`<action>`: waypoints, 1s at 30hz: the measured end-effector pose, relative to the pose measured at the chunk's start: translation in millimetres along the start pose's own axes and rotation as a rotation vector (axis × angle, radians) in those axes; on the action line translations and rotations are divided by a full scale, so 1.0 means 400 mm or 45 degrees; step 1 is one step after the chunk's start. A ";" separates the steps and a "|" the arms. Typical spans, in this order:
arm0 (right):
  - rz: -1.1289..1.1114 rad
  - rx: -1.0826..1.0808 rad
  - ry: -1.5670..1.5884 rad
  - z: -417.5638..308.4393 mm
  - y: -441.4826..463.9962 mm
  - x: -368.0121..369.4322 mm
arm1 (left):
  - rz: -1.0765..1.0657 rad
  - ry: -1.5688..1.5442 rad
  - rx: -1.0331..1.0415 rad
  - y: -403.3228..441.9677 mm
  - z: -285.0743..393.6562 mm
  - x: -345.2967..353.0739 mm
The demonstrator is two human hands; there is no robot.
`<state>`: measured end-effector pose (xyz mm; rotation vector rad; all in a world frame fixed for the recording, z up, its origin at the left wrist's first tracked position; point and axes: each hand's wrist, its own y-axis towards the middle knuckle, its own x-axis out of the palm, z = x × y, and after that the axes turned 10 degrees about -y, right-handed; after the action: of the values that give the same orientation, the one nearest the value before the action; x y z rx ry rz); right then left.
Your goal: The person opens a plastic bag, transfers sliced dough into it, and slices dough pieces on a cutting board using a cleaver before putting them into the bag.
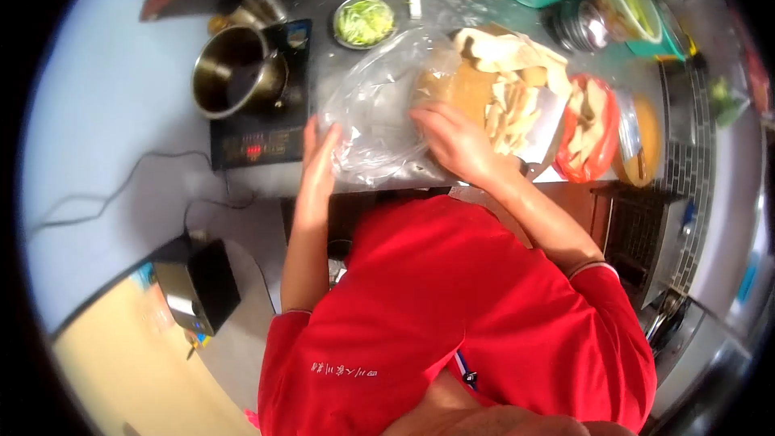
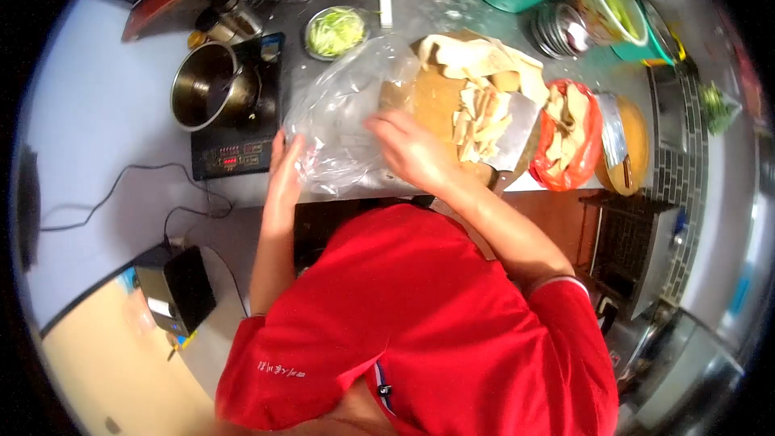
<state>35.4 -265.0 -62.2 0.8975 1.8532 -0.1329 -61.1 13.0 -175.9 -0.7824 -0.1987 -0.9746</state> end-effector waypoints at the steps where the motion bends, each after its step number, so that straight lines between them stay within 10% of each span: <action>1: 0.093 0.115 -0.093 0.036 -0.073 -0.019 | 0.053 0.139 0.078 -0.006 0.009 -0.002; 7: 0.289 1.132 -0.490 0.144 -0.474 -0.056 | 0.314 1.128 1.007 -0.150 0.062 0.084; 12: 0.474 1.559 -0.088 0.187 -0.568 0.031 | -0.617 0.831 0.421 -0.208 -0.050 0.342; 23: 0.452 1.755 0.643 0.198 -0.639 -0.016 | -0.780 1.565 1.062 0.050 -0.482 0.675; 30: 0.312 1.702 0.828 0.153 -0.528 -0.007 | -0.728 1.278 1.016 0.033 -0.520 0.703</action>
<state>-51.7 -446.1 -151.2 2.2625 2.1062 -1.1235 71.0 -310.6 -195.7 0.5663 0.0860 -1.5633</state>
